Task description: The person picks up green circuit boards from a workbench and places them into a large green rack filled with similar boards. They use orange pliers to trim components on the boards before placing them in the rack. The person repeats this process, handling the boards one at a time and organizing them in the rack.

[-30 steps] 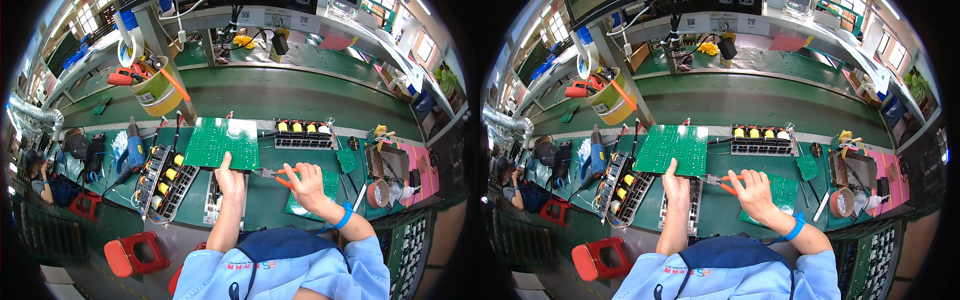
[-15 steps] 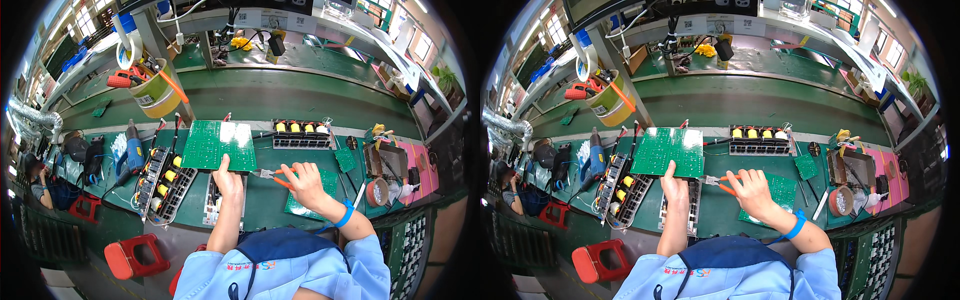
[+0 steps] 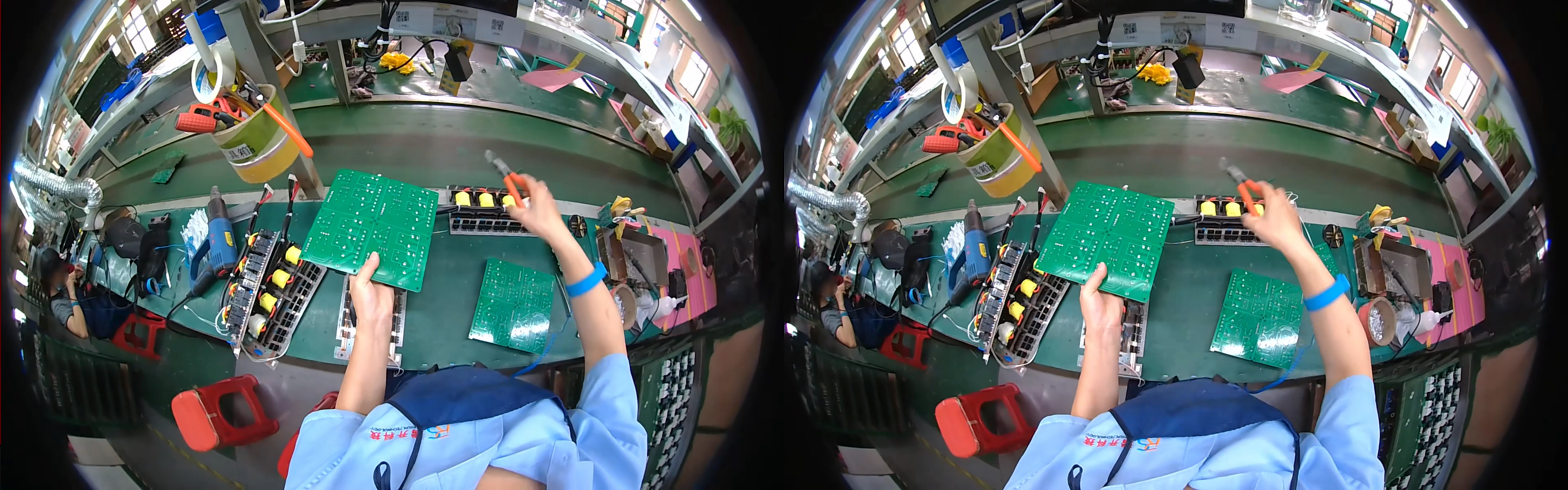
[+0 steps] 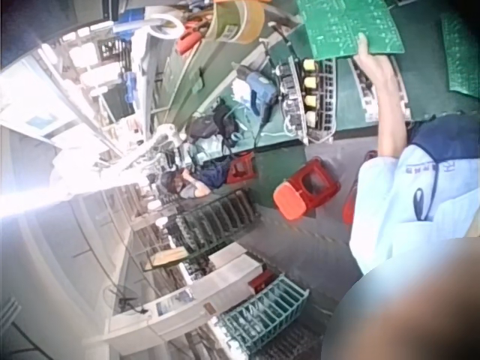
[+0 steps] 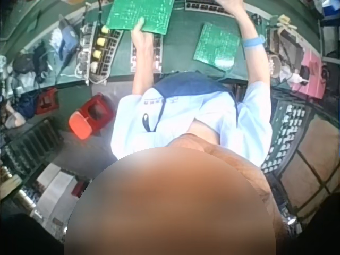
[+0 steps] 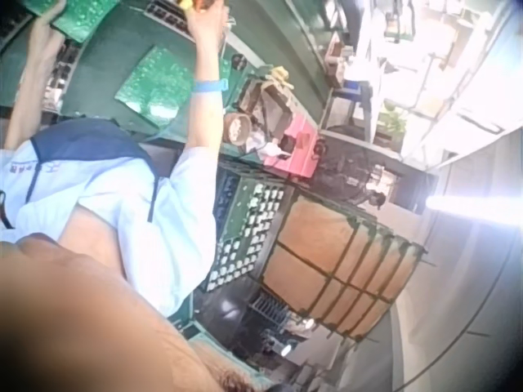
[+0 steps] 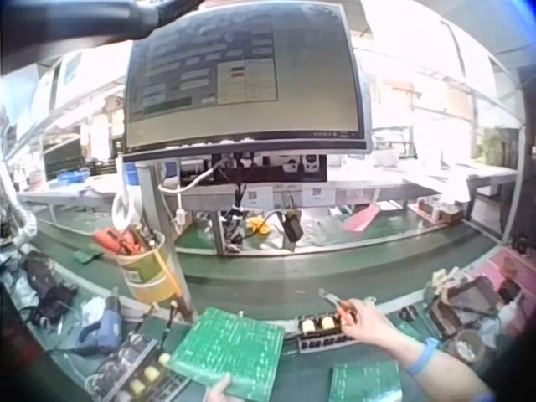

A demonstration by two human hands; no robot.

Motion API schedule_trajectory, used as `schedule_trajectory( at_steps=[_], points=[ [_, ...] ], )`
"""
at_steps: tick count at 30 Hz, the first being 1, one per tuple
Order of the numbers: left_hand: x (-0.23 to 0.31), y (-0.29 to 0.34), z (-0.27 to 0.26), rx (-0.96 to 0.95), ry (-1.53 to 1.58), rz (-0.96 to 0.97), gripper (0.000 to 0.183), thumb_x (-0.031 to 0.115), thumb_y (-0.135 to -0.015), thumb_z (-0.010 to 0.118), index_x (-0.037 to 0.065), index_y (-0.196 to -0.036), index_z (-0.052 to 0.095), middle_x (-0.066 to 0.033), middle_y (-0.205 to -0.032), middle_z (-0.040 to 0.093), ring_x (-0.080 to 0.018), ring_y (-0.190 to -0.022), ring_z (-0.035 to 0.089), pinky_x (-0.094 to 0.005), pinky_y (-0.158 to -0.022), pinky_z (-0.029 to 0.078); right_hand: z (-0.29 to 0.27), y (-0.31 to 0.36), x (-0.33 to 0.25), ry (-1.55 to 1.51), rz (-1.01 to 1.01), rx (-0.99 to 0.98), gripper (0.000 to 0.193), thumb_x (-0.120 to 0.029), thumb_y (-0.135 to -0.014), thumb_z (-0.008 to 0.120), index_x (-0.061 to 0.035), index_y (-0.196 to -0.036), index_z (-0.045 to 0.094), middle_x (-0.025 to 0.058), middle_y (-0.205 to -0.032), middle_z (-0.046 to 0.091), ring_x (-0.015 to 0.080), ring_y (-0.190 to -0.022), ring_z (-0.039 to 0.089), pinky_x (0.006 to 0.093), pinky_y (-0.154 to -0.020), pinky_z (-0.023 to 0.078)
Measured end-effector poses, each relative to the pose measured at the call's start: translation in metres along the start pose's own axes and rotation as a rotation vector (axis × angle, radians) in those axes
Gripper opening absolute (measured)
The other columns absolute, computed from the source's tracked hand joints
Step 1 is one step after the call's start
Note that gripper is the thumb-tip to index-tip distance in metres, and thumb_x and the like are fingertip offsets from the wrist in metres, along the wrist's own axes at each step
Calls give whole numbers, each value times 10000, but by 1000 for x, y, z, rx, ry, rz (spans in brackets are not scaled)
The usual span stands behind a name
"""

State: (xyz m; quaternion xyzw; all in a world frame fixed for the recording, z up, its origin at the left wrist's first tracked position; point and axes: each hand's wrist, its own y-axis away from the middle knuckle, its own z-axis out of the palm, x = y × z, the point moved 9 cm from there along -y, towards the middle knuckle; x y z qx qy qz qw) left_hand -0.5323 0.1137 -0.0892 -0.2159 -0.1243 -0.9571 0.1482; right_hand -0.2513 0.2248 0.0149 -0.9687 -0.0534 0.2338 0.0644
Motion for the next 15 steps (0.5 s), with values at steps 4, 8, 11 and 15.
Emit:
schedule_trajectory(
  at_steps=[4, 8, 11, 15],
  points=[
    [1, 1, -14, -34, 48, -50, 416, -23, -771, 496, 7, -1173, 393, -132, -1131, 467, -257, -1030, 471, -406, -879, 398, 13, -3, 8, -21, -75, 66, 623, -198, -626, 626, -61, -1178, 372, 188, -1018, 491, 321, -929, 514, 385, -809, 409],
    [10, 8, -19, -30, 77, -66, 396, 0, -774, 492, -11, -1159, 400, -141, -1123, 481, -266, -1028, 480, -409, -879, 397, 66, 23, 7, -320, -76, -148, 565, -251, -594, 675, -29, -1031, 394, 194, -971, 514, 276, -884, 538, 347, -754, 428],
    [12, 13, -19, -64, 109, -110, 370, 14, -778, 479, -32, -1138, 411, -151, -1101, 499, -277, -1017, 494, -418, -869, 404, 132, 71, 10, -303, 9, -468, 480, -338, -575, 692, -8, -871, 507, 176, -882, 550, 254, -782, 558, 332, -690, 445],
    [10, 14, -27, -68, 70, -120, 375, 23, -768, 498, -17, -1134, 424, -144, -1100, 503, -271, -999, 503, -418, -864, 407, 196, 112, 8, -303, 52, -559, 542, -445, -599, 654, 9, -885, 584, 185, -788, 578, 266, -745, 577, 337, -680, 456]
  ],
)
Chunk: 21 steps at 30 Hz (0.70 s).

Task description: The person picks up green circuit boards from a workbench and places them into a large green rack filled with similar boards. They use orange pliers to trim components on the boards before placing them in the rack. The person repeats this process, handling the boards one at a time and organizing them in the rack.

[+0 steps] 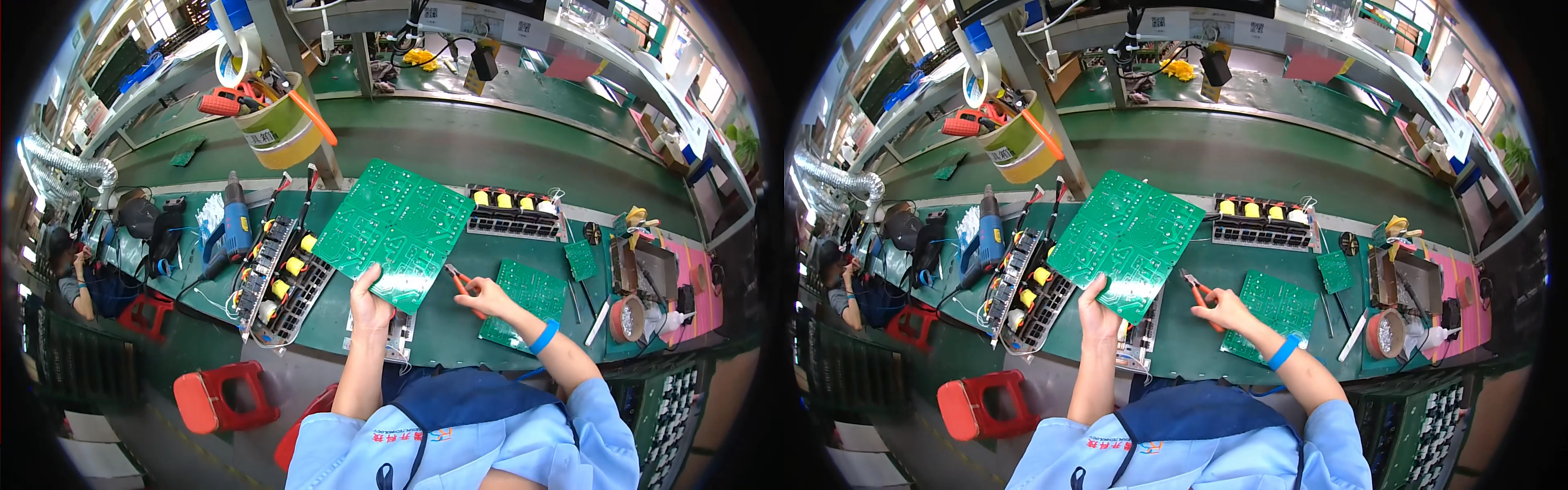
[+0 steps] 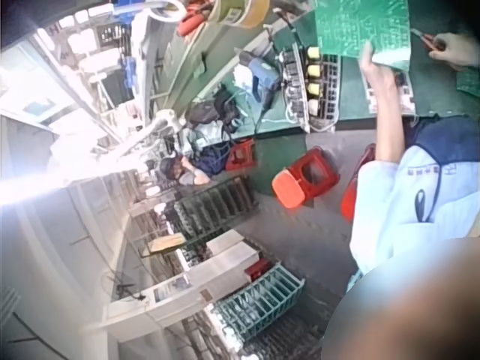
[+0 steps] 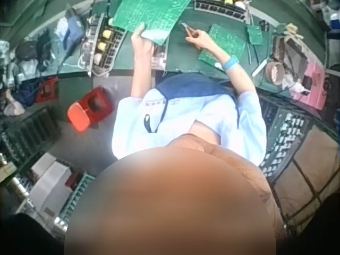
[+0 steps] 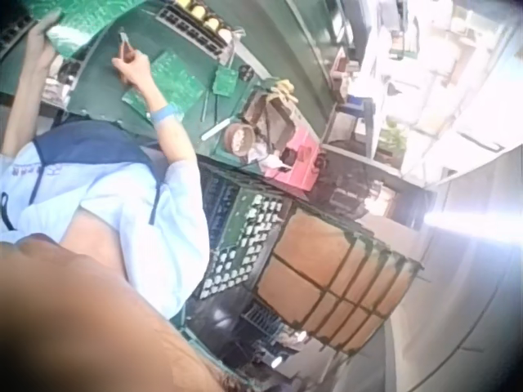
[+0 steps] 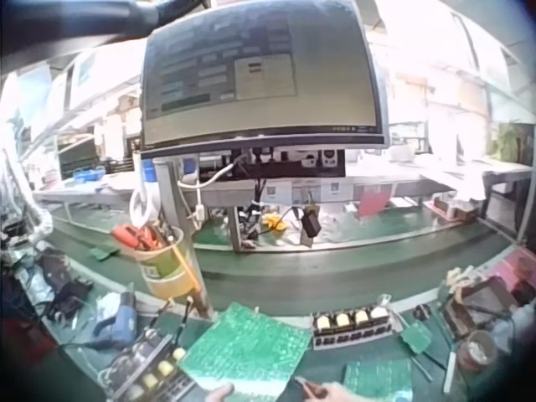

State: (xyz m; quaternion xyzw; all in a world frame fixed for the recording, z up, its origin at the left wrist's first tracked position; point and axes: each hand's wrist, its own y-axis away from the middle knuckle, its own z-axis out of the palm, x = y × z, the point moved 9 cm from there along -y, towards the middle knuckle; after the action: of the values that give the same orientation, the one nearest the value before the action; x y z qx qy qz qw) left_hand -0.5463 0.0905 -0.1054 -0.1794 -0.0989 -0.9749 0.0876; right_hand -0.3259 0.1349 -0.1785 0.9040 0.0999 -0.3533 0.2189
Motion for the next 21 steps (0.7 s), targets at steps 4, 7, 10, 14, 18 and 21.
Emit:
schedule_trajectory(
  at_steps=[4, 7, 10, 14, 18, 21],
  points=[
    [-2, 5, 8, -59, -47, -7, 398, 123, -804, 518, 11, -1167, 402, -122, -1133, 484, -255, -1030, 480, -400, -876, 397, 17, -4, -4, 60, 86, 22, 675, -497, -614, 617, 37, -1019, 543, 242, -940, 525, 311, -868, 546, 362, -784, 428],
    [-4, 6, 7, -88, -78, 2, 464, 268, -826, 512, 19, -1193, 373, -115, -1160, 466, -249, -1047, 467, -399, -879, 392, 16, -4, 0, 63, 128, 55, 706, -501, -617, 619, 46, -1052, 517, 237, -1019, 466, 321, -936, 509, 365, -817, 414],
    [-4, 9, 9, -92, -133, 17, 561, 415, -825, 461, 36, -1221, 343, -110, -1193, 438, -249, -1061, 454, -397, -884, 384, 15, -9, 4, 126, 152, 91, 746, -519, -619, 617, 54, -1080, 492, 231, -1065, 428, 326, -1000, 465, 376, -840, 399],
    [-10, 11, 10, -79, -216, 9, 633, 526, -821, 376, 64, -1250, 319, -105, -1227, 410, -253, -1073, 442, -391, -885, 381, 23, -34, 21, 114, 21, 151, 671, -448, -642, 637, -3, -1118, 478, 229, -1141, 389, 341, -1087, 394, 393, -882, 368],
    [-18, 14, 20, -97, -171, -26, 611, 516, -837, 347, 49, -1229, 329, -108, -1175, 445, -236, -1021, 482, -368, -822, 435, 19, -43, 18, -101, -337, 329, 472, -237, -681, 643, -37, -1084, 499, 199, -1174, 422, 342, -1092, 400, 384, -903, 341],
    [-27, 12, 20, -115, -190, -62, 634, 543, -834, 314, 48, -1231, 325, -110, -1169, 447, -229, -1006, 492, -362, -814, 441, -22, 4, -18, -358, -253, 363, 287, -83, -718, 582, -7, -991, 536, 148, -1015, 544, 245, -951, 513, 345, -797, 407]
  ],
)
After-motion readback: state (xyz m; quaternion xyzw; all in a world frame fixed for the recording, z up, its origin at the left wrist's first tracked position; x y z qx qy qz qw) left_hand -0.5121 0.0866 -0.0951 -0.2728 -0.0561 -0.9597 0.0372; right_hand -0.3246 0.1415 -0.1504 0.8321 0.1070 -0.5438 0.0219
